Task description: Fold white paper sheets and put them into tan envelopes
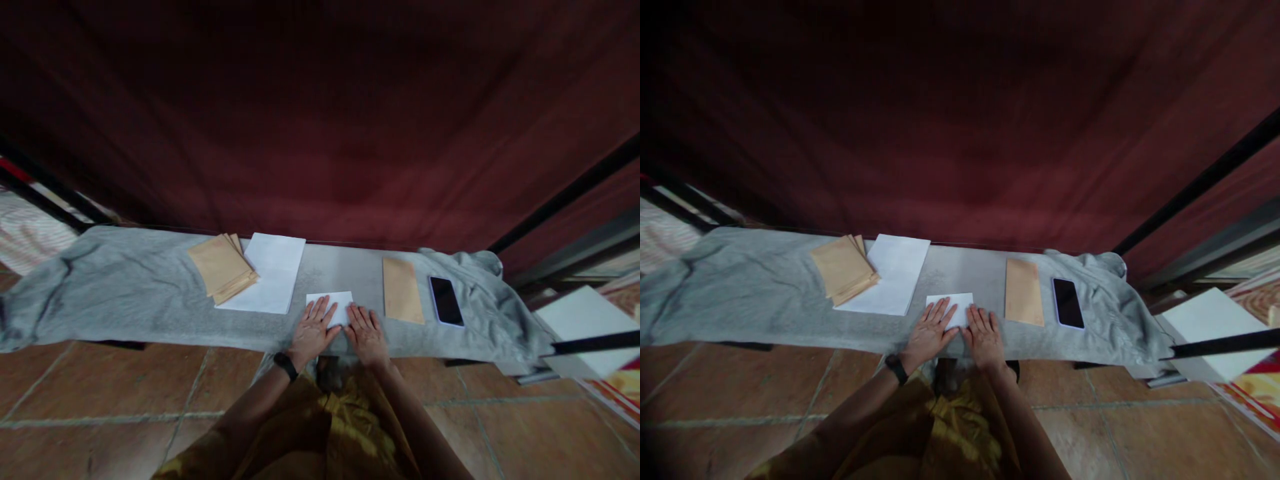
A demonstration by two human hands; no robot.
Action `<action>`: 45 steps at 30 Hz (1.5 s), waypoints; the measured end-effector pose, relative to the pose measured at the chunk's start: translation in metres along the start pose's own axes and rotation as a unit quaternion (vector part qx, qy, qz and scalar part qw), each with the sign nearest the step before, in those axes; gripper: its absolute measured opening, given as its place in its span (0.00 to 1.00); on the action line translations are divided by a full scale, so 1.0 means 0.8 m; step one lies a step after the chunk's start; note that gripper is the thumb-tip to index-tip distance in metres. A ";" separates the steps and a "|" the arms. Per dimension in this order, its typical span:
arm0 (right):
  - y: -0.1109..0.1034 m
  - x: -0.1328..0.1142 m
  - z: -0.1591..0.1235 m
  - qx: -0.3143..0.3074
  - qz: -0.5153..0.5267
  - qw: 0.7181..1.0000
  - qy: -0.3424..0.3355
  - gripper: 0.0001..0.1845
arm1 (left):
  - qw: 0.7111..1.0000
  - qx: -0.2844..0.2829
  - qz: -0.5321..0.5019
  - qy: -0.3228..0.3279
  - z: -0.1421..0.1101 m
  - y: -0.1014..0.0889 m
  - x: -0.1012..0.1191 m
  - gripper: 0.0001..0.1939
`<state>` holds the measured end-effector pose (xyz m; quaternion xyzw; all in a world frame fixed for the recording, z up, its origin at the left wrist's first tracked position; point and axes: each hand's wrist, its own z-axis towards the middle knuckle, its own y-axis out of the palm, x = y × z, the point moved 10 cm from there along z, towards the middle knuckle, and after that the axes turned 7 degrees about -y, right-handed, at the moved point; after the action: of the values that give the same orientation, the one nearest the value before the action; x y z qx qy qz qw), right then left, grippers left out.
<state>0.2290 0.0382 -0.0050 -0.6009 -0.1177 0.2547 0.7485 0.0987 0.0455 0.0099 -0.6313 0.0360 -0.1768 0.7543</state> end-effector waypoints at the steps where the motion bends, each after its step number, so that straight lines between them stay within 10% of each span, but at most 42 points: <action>1: -0.002 -0.001 -0.003 -0.001 0.001 1.000 -0.004 0.29 | 1.000 0.005 0.005 -0.012 -0.004 -0.003 -0.004 0.30; 12: -0.017 -0.006 -0.030 0.030 0.024 0.999 -0.025 0.28 | 0.990 0.039 0.019 -0.136 -0.025 -0.017 -0.046 0.30; 24: -0.016 -0.004 -0.031 0.075 0.031 0.997 -0.014 0.25 | 0.998 -0.009 -0.038 0.039 0.029 0.025 0.067 0.25; 45: -0.025 0.000 -0.039 0.094 0.068 0.993 -0.004 0.23 | 0.994 0.010 0.018 -0.108 0.007 0.000 -0.052 0.30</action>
<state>0.2491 0.0091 0.0061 -0.5333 -0.0556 0.3172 0.7822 0.0614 0.0638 0.0043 -0.6382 -0.0362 -0.0938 0.7633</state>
